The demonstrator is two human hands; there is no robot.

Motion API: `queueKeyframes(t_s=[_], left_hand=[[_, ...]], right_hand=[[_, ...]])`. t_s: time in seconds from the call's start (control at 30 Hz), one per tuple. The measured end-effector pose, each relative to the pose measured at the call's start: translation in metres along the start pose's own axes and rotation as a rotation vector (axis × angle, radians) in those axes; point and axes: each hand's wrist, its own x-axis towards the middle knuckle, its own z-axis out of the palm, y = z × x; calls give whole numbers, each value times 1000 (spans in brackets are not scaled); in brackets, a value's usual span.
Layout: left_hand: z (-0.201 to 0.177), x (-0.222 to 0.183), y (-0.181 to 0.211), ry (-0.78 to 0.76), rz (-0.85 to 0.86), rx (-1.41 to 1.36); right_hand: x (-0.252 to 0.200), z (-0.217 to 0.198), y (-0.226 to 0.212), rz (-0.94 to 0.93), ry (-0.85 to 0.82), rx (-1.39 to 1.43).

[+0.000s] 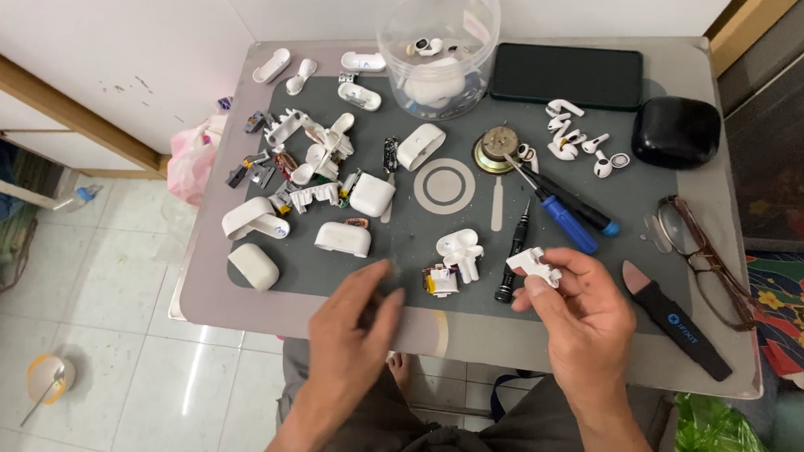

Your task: Assembling the internal components of earbud charging cases by fitting batteries and circuit boards into plastic housings.

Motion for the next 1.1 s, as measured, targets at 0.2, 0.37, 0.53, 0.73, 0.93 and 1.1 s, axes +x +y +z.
queueKeyframes(t_s=[0.2,0.37,0.53,0.73,0.93,1.1], left_hand=[[-20,1,-3,-16,-51,-3],[-7,0,-8,50,249,111],[-8,-1,-9,47,266,116],[-11,-1,-10,82,330,107],[-10,-5,-13,95,367,100],[-11,-4,-14,83,375,106]], right_hand=[[-5,5,-7,-352,-157,-316],[-2,11,2,-795,-245,-662],[-10,8,-3,-642,-93,-535],[-10,-5,19,-228,179,-180],[-12,-15,30,-205,160,-81],[-16,7,2,-251,113,-77]])
